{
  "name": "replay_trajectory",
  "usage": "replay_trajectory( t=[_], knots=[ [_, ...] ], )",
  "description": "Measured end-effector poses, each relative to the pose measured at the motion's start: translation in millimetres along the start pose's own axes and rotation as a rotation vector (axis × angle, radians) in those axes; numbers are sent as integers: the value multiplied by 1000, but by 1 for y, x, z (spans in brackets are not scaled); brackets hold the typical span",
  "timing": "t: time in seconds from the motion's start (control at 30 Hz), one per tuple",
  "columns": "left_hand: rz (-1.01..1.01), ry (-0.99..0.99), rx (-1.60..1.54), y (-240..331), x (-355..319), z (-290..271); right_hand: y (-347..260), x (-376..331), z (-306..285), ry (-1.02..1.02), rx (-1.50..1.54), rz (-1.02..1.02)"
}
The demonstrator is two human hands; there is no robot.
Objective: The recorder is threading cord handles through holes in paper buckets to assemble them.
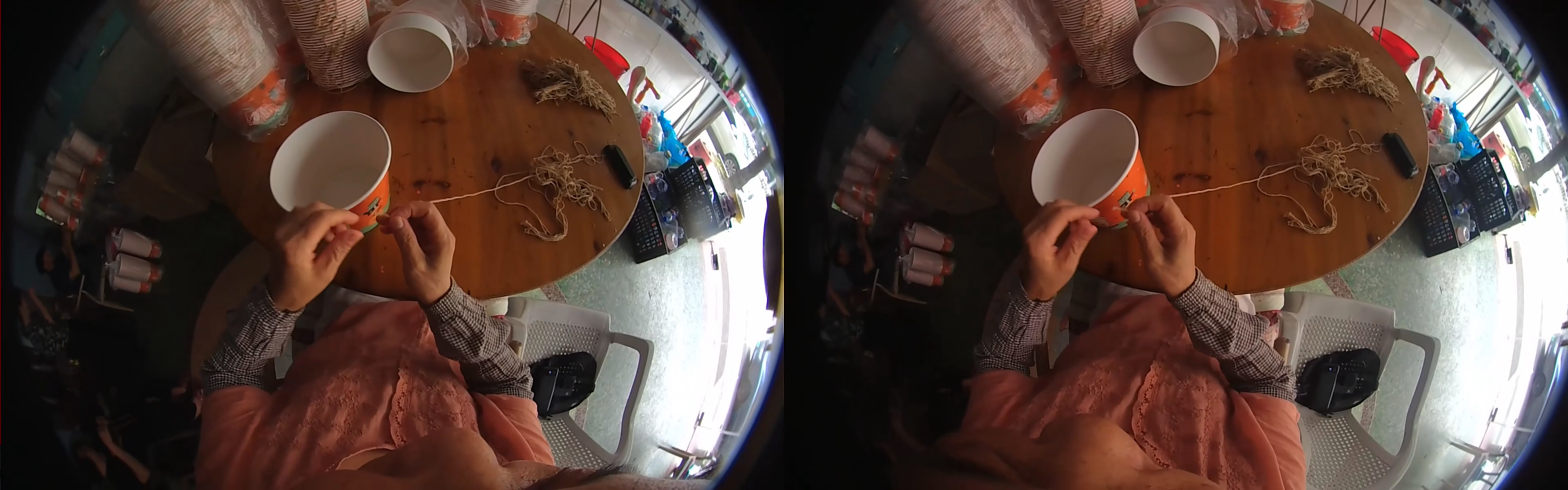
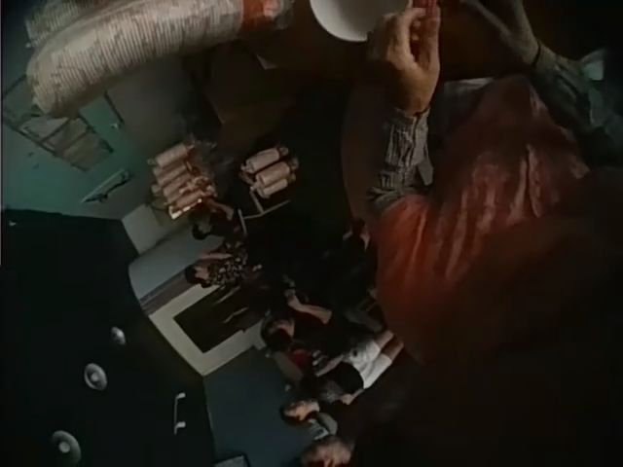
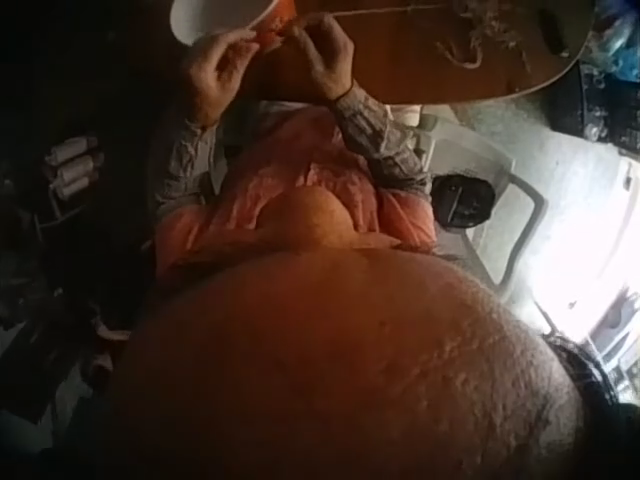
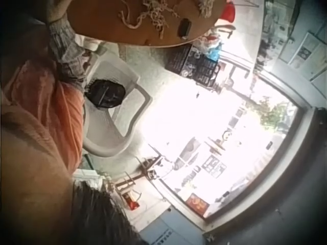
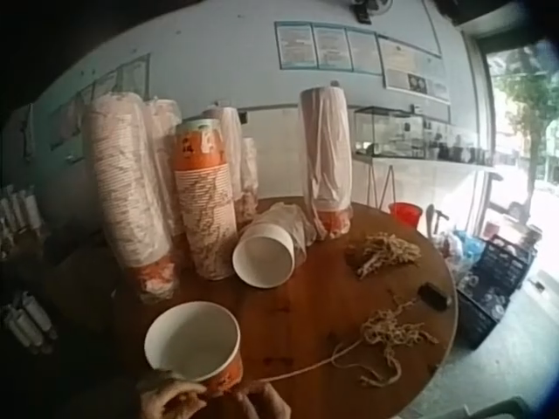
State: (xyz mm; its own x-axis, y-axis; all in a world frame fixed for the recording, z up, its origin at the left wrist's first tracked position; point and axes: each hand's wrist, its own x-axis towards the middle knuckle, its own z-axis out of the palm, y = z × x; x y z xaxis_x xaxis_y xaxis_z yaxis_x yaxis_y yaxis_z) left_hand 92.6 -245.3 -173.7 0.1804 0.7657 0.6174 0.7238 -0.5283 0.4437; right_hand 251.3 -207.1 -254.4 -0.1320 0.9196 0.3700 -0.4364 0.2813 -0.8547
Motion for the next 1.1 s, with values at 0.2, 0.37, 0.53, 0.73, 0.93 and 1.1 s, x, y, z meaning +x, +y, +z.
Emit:
replay_trajectory(
  t=[0.2, 0.37, 0.53, 0.73, 0.93, 1.1],
  knots=[
    [91, -19, 49, 3, -1, 9, -5, -8, 6, -102, -133, -112],
    [86, -7, 92, -1, -11, 9, -12, -10, 7, -169, -275, -61],
    [79, -13, 64, 6, -26, 2, -21, -13, 8, -234, -298, -38],
    [78, -51, 138, 4, -48, -4, -24, -23, 13, -306, -366, 4],
    [158, -96, 197, -6, -50, -14, -21, -25, 16, -251, 52, 392],
    [116, -192, 407, -35, -5, -59, -13, 2, -15, 9, 44, 224]
  ],
)
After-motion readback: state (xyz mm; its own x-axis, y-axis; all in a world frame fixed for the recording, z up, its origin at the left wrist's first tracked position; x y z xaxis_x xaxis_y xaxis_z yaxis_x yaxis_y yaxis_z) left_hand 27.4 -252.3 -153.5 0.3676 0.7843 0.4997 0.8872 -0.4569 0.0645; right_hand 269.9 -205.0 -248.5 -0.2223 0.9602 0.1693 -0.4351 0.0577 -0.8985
